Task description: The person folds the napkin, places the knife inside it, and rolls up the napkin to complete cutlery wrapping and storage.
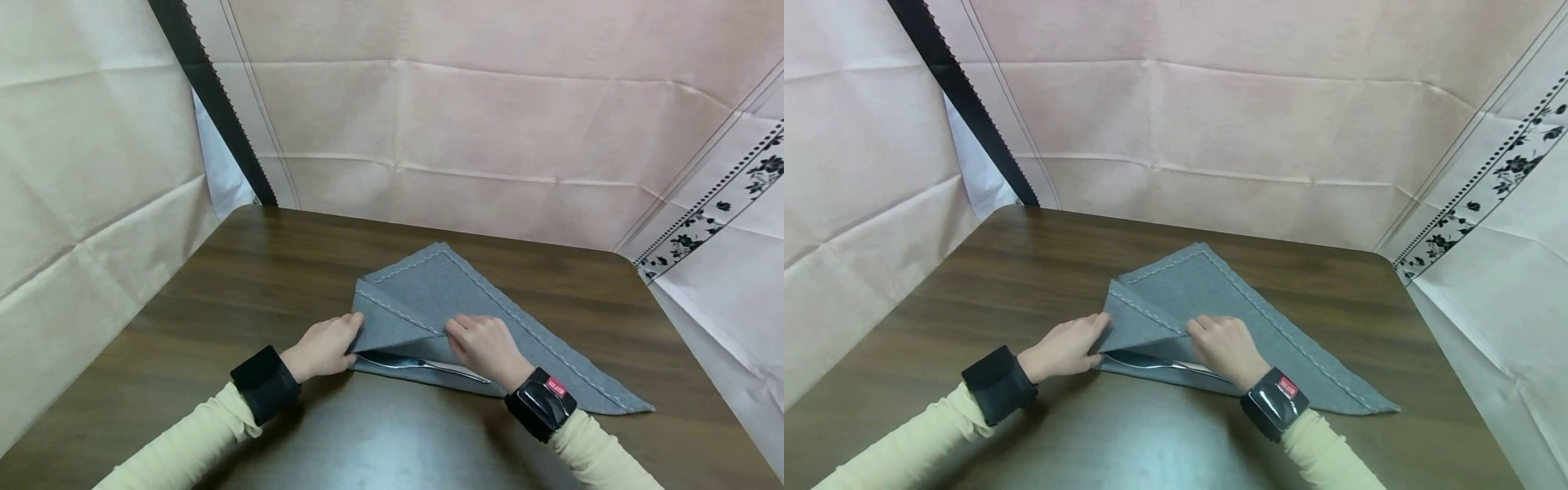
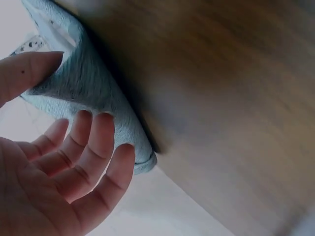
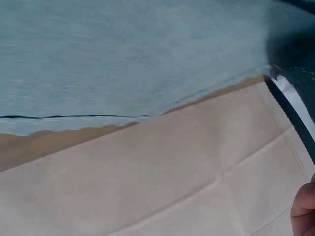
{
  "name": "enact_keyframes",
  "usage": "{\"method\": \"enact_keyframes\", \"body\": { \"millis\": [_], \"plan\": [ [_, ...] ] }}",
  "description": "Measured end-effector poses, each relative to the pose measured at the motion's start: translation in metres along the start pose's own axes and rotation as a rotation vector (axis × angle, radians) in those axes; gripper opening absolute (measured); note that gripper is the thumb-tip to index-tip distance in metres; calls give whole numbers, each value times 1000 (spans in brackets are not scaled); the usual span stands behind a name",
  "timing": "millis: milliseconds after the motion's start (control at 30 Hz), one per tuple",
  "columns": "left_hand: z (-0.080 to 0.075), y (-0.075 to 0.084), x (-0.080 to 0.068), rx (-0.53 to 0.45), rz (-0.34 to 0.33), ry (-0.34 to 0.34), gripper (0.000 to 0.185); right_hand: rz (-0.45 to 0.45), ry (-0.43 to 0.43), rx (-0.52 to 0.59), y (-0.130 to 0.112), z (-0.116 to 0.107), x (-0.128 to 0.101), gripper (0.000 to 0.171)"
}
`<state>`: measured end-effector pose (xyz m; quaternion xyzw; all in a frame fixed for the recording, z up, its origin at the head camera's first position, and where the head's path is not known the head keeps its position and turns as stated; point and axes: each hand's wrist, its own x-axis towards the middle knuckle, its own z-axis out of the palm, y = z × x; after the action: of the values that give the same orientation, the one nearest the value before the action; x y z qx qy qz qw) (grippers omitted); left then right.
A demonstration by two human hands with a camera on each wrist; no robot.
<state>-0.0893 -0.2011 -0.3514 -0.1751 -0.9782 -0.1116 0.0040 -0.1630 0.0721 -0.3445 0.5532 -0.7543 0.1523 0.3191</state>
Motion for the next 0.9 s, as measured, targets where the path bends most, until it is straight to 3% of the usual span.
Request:
{"method": "enact_keyframes", "body": {
  "millis": [333,767,900],
  "plan": [
    [9,11,7,14,138,-23,24,46,-63,5,3,-7,-35,15],
    [15,13,10,24,196,-42,19,85,-169,-60,-1,-11,-58,15],
    [11,12,11,16,204,-115,15,52,-174,-80,-4,-10,-62,17]
  ]
}}
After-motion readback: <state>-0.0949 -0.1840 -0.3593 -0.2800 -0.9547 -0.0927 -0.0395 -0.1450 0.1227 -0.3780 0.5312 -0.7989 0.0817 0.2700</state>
